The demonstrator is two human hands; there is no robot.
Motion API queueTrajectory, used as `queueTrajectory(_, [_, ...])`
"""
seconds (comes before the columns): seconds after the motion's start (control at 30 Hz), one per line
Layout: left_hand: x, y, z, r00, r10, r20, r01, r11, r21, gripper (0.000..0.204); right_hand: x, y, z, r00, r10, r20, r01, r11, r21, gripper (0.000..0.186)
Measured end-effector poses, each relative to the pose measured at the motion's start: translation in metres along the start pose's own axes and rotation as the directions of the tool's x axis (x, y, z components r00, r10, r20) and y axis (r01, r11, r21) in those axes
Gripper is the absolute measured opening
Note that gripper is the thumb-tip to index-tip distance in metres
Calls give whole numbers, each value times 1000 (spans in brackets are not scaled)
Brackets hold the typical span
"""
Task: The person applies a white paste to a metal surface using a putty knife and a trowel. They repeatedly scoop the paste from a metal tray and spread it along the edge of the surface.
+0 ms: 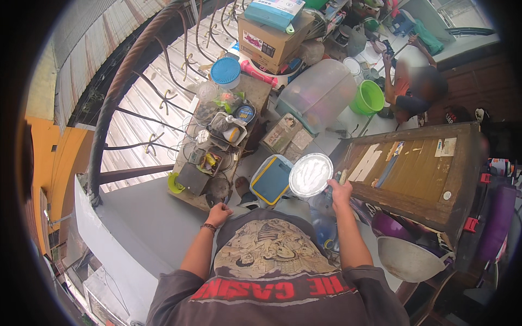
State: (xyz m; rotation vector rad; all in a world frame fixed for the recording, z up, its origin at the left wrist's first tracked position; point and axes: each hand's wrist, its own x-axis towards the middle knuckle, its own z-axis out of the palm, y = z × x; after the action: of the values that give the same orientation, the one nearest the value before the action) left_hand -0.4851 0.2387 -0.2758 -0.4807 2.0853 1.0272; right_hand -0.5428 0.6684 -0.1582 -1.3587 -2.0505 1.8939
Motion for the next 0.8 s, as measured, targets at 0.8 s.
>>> queueTrajectory(0.8, [4, 267, 9, 917, 374, 140, -125, 603, -788, 43, 18, -87, -24, 956, -81, 280, -69, 870, 488, 46])
